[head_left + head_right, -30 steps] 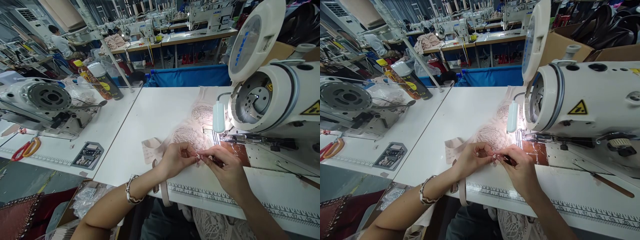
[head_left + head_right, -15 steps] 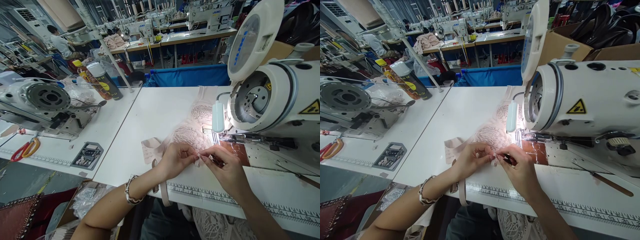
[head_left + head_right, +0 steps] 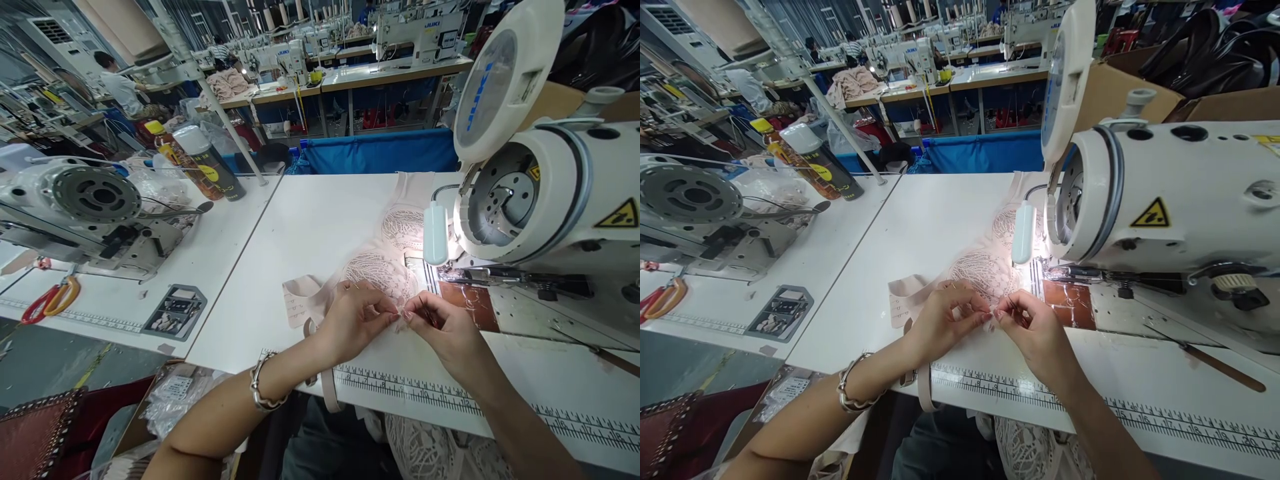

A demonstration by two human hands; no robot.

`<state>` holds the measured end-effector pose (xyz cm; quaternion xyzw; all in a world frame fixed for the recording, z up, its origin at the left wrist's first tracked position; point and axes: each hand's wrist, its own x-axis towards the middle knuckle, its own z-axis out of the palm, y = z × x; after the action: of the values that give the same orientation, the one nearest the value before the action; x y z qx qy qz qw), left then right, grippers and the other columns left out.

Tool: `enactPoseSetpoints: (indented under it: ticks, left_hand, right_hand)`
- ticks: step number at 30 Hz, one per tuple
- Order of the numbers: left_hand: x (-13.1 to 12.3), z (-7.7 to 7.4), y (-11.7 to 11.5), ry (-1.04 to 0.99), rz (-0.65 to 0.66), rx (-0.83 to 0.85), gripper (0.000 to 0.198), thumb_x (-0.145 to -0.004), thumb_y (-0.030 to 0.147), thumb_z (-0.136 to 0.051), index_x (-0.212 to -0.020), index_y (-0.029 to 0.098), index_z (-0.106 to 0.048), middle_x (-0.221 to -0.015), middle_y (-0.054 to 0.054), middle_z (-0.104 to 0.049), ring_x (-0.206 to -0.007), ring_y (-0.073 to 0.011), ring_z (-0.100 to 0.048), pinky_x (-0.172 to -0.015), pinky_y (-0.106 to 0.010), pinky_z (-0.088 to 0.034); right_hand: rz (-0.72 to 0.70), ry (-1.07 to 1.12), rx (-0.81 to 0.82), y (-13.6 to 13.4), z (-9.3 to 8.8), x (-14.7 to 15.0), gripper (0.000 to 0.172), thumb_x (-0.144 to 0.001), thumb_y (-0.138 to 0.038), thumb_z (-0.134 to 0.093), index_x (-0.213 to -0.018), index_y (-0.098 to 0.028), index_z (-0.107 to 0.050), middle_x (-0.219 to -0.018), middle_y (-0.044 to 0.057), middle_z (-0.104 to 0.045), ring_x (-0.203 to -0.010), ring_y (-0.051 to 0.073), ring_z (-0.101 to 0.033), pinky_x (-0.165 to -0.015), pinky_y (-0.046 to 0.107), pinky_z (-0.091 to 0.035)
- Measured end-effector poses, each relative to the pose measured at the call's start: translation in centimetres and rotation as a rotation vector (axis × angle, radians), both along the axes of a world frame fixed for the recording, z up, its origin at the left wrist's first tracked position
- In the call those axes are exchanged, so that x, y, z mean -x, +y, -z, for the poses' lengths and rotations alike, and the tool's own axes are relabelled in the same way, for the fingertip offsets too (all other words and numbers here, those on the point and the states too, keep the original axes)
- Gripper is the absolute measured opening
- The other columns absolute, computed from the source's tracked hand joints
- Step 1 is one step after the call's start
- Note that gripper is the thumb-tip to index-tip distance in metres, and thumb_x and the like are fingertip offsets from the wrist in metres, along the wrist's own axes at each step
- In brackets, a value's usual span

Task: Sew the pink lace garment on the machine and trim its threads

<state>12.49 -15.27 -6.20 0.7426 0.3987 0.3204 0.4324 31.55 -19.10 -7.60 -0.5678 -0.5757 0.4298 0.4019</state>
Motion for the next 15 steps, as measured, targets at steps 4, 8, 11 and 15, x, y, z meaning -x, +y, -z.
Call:
enactPoseSetpoints:
  ticks: [4,8,11,15]
  left_hand:
    - [-0.2,0.0,-0.1,-0.044,0.004,-0.075,0.006,-0.086,0.023,-0.068,-0.081,0.019,-0.068,-0.08,-0.002,-0.069,-0.079,-0.015,-0.06,-0.069,-0.029,-0.047]
    - [-0.2,0.1,0.2,-0.039,0.001,-0.077,0.011,-0.086,0.025,-0.069,-0.077,0.019,-0.068,-0.074,-0.001,-0.069,-0.073,-0.0137,-0.058,-0.068,-0.029,-0.046]
    - [-0.2,0.1,0.6,-0.009,0.008,-0.04,0.015,-0.087,0.025,-0.067,-0.073,0.018,-0.069,-0.068,0.0,-0.066,-0.068,-0.0128,-0.056,-0.065,-0.028,-0.044]
    - [-0.1,-0.2,0.8,-0.018,0.021,0.015,0.019,-0.088,0.026,-0.064,-0.072,0.018,-0.07,-0.07,-0.001,-0.066,-0.068,-0.0126,-0.055,-0.065,-0.028,-0.043]
  right_hand:
    - [0.001,0.044,0.071,0.2,0.0,-0.1,0.024,-0.087,-0.044,-0.064,-0.079,-0.022,-0.065,-0.071,0.0,-0.062,-0.066,0.017,-0.054,-0.06,0.029,-0.045]
    - [0.05,-0.08,-0.093,0.0,-0.5,0.5,0.022,-0.087,-0.038,-0.063,-0.072,-0.023,-0.066,-0.069,0.0,-0.06,-0.061,0.016,-0.05,-0.057,0.03,-0.041]
    - [0.037,-0.143,-0.17,-0.2,-0.8,0.9,0.022,-0.088,-0.033,-0.061,-0.069,-0.023,-0.065,-0.068,0.0,-0.06,-0.059,0.015,-0.049,-0.055,0.03,-0.039]
    - [0.007,-0.142,-0.178,-0.3,-0.7,1.0,0.02,-0.09,-0.032,-0.06,-0.072,-0.023,-0.065,-0.069,-0.001,-0.063,-0.058,0.015,-0.051,-0.054,0.029,-0.039]
